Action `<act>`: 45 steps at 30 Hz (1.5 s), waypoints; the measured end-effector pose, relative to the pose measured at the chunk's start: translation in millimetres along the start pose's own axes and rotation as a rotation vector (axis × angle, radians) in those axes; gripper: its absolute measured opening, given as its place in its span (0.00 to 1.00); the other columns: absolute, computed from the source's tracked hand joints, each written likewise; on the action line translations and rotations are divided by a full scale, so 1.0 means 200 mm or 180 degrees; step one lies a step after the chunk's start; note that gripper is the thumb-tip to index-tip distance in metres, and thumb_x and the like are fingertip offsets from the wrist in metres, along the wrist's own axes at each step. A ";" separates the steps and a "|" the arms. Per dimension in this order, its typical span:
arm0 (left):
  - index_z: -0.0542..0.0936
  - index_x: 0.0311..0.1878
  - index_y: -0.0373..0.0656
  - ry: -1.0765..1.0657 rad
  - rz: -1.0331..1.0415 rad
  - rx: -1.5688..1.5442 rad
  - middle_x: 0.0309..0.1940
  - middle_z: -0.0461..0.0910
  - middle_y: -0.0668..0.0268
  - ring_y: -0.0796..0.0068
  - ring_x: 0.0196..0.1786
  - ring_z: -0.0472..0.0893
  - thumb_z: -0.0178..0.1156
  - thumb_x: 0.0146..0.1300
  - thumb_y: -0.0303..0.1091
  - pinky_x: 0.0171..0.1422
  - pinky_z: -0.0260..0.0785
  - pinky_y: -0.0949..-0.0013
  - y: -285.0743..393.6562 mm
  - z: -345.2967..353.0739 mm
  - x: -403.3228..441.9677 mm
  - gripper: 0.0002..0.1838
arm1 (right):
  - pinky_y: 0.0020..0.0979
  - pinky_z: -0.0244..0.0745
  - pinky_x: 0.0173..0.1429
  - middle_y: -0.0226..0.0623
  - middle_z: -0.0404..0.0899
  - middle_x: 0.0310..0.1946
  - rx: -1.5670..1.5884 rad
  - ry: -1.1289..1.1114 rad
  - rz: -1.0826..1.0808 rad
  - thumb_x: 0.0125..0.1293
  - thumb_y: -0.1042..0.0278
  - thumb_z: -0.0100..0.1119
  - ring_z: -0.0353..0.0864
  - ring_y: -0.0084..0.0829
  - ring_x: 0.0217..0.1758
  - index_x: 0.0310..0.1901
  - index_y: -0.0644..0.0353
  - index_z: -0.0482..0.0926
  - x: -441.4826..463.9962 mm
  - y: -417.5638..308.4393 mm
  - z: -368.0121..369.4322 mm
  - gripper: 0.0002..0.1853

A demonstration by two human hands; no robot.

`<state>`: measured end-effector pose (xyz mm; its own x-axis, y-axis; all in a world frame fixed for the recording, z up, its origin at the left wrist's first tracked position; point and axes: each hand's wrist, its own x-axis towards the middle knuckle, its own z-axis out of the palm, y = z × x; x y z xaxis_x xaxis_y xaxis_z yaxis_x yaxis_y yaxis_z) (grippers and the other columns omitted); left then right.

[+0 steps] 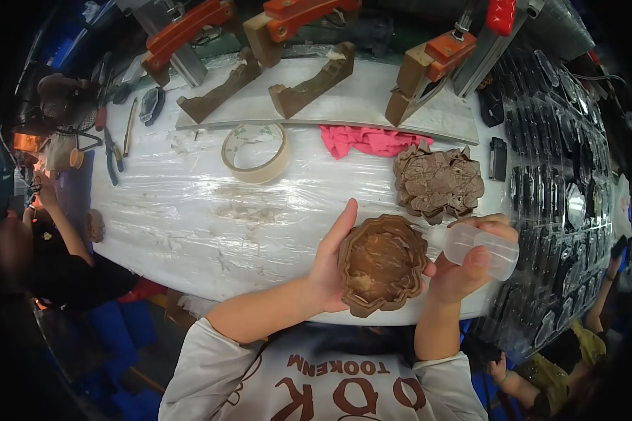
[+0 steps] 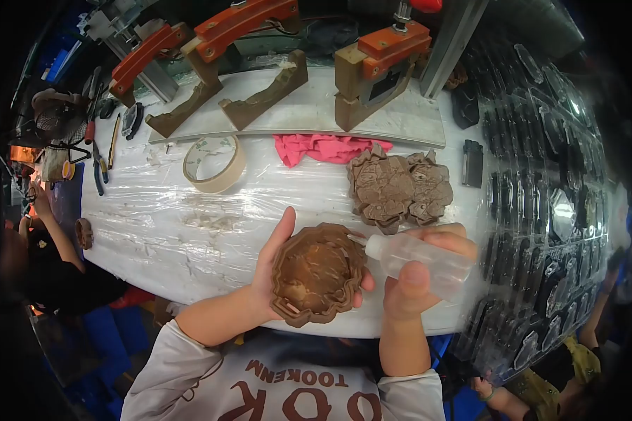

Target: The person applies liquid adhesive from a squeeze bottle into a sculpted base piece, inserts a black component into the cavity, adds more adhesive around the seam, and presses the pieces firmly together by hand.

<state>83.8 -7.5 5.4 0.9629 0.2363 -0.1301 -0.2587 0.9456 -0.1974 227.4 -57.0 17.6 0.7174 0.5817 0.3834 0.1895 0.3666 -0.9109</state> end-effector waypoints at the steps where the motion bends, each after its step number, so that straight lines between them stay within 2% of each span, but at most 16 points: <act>1: 0.61 0.63 0.41 -0.0161 -0.0031 -0.0119 0.51 0.68 0.36 0.43 0.48 0.75 0.29 0.58 0.74 0.52 0.70 0.52 0.00 0.00 0.00 0.46 | 0.24 0.69 0.30 0.35 0.65 0.30 -0.0044 0.0107 0.0043 0.51 0.41 0.61 0.71 0.26 0.27 0.39 0.59 0.63 0.00 0.00 0.00 0.29; 5: 0.61 0.63 0.41 -0.0125 0.0013 -0.0064 0.51 0.68 0.36 0.43 0.48 0.75 0.27 0.57 0.74 0.53 0.69 0.50 -0.02 0.01 0.00 0.46 | 0.24 0.69 0.29 0.35 0.65 0.30 0.0011 0.0076 0.0064 0.52 0.42 0.61 0.70 0.26 0.27 0.39 0.59 0.63 -0.01 0.01 0.00 0.29; 8: 0.62 0.62 0.41 0.0213 0.0103 0.0445 0.50 0.68 0.36 0.43 0.49 0.75 0.25 0.57 0.74 0.52 0.69 0.50 -0.02 0.01 -0.01 0.47 | 0.24 0.68 0.29 0.36 0.66 0.29 -0.0006 0.0005 0.0050 0.52 0.42 0.61 0.70 0.26 0.27 0.39 0.59 0.63 -0.01 0.01 0.00 0.29; 10: 0.62 0.62 0.41 0.0273 0.0119 0.0470 0.50 0.69 0.36 0.43 0.49 0.75 0.25 0.58 0.74 0.52 0.69 0.51 -0.03 0.02 -0.01 0.46 | 0.24 0.67 0.31 0.33 0.61 0.33 0.0062 -0.0167 -0.0078 0.55 0.46 0.60 0.70 0.26 0.29 0.40 0.61 0.65 -0.01 0.02 -0.01 0.26; 13: 0.63 0.61 0.42 0.0282 0.0110 0.0689 0.50 0.69 0.36 0.43 0.49 0.75 0.24 0.58 0.74 0.53 0.69 0.51 -0.03 0.03 -0.01 0.46 | 0.23 0.67 0.30 0.33 0.61 0.32 -0.0051 -0.0193 -0.0202 0.55 0.46 0.60 0.70 0.25 0.28 0.40 0.61 0.65 -0.01 0.04 -0.02 0.26; 17: 0.63 0.61 0.43 0.0301 0.0115 0.0712 0.50 0.69 0.36 0.42 0.49 0.75 0.24 0.58 0.74 0.53 0.69 0.51 -0.03 0.03 -0.01 0.45 | 0.24 0.67 0.29 0.33 0.61 0.32 0.0003 -0.0148 -0.0160 0.55 0.46 0.60 0.70 0.25 0.27 0.40 0.61 0.65 -0.01 0.03 -0.01 0.26; 19: 0.62 0.62 0.43 0.0322 0.0143 0.0655 0.51 0.69 0.37 0.42 0.50 0.74 0.25 0.58 0.74 0.53 0.68 0.50 -0.03 0.03 -0.01 0.45 | 0.24 0.67 0.30 0.36 0.66 0.28 -0.0094 0.0002 -0.0017 0.51 0.40 0.62 0.70 0.25 0.26 0.38 0.59 0.64 -0.01 0.01 -0.01 0.30; 23: 0.61 0.63 0.44 0.0354 0.0094 0.0902 0.51 0.69 0.37 0.43 0.51 0.74 0.25 0.58 0.74 0.55 0.67 0.50 -0.03 0.03 -0.01 0.45 | 0.24 0.67 0.30 0.36 0.66 0.28 -0.0122 -0.0015 0.0013 0.50 0.41 0.63 0.69 0.25 0.26 0.38 0.59 0.64 -0.02 0.02 -0.01 0.30; 29: 0.63 0.61 0.42 0.0313 0.0043 0.0634 0.49 0.70 0.38 0.43 0.49 0.75 0.27 0.57 0.74 0.54 0.68 0.52 -0.03 0.02 -0.01 0.46 | 0.24 0.67 0.31 0.37 0.68 0.29 -0.0103 0.0002 -0.0111 0.51 0.43 0.63 0.69 0.25 0.27 0.38 0.60 0.64 -0.01 0.03 -0.02 0.29; 32: 0.65 0.59 0.37 0.0511 0.0229 0.0425 0.47 0.72 0.39 0.44 0.46 0.76 0.31 0.56 0.74 0.49 0.72 0.53 -0.03 0.04 -0.01 0.47 | 0.25 0.69 0.31 0.35 0.67 0.30 0.0433 0.0046 0.0109 0.52 0.49 0.64 0.69 0.24 0.28 0.39 0.61 0.65 0.01 0.01 -0.03 0.26; 33: 0.62 0.61 0.40 0.0182 0.0232 0.0505 0.51 0.70 0.42 0.48 0.49 0.76 0.31 0.57 0.74 0.50 0.72 0.54 -0.02 0.02 -0.01 0.45 | 0.25 0.70 0.34 0.34 0.67 0.31 0.0545 0.0190 0.0090 0.52 0.54 0.65 0.70 0.23 0.30 0.39 0.61 0.65 0.02 0.02 -0.03 0.23; 36: 0.63 0.59 0.39 0.1042 0.0994 0.0701 0.41 0.75 0.43 0.48 0.39 0.79 0.33 0.57 0.73 0.40 0.76 0.53 -0.07 0.08 0.03 0.44 | 0.23 0.70 0.38 0.28 0.68 0.34 0.0672 0.0542 0.0493 0.53 0.60 0.63 0.70 0.20 0.35 0.40 0.55 0.67 0.02 0.04 -0.05 0.18; 38: 0.62 0.60 0.39 0.0916 0.1084 0.1006 0.43 0.74 0.45 0.49 0.36 0.78 0.37 0.60 0.69 0.34 0.77 0.52 -0.08 0.07 0.04 0.41 | 0.22 0.69 0.38 0.25 0.70 0.33 0.1299 0.0578 0.0965 0.52 0.65 0.65 0.71 0.17 0.35 0.41 0.55 0.67 0.05 0.01 -0.07 0.18; 40: 0.60 0.62 0.40 0.0732 0.0947 0.1116 0.50 0.71 0.47 0.48 0.42 0.76 0.40 0.61 0.67 0.40 0.75 0.50 -0.08 0.05 0.05 0.40 | 0.21 0.69 0.38 0.26 0.71 0.32 0.1372 0.0576 0.0765 0.53 0.63 0.65 0.71 0.16 0.35 0.39 0.56 0.68 0.08 0.05 -0.09 0.17; 42: 0.59 0.63 0.40 0.0727 0.0834 0.1215 0.52 0.69 0.47 0.48 0.46 0.75 0.41 0.61 0.66 0.43 0.74 0.50 -0.12 0.06 0.08 0.40 | 0.19 0.68 0.33 0.26 0.71 0.30 0.1557 0.0695 0.0737 0.54 0.62 0.65 0.71 0.16 0.31 0.38 0.57 0.68 0.10 0.04 -0.11 0.17; 45: 0.55 0.66 0.41 0.0880 0.1061 0.1317 0.58 0.64 0.47 0.47 0.51 0.72 0.43 0.61 0.62 0.49 0.71 0.49 -0.15 0.08 0.09 0.39 | 0.19 0.67 0.28 0.26 0.71 0.28 0.1743 0.0718 0.0749 0.54 0.61 0.65 0.71 0.15 0.28 0.37 0.57 0.67 0.12 0.02 -0.13 0.16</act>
<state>110.6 -28.4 24.0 0.7651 0.5206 -0.3789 -0.4386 0.8522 0.2852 262.9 -60.4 19.3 0.8330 0.5464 0.0865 -0.3177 0.6005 -0.7339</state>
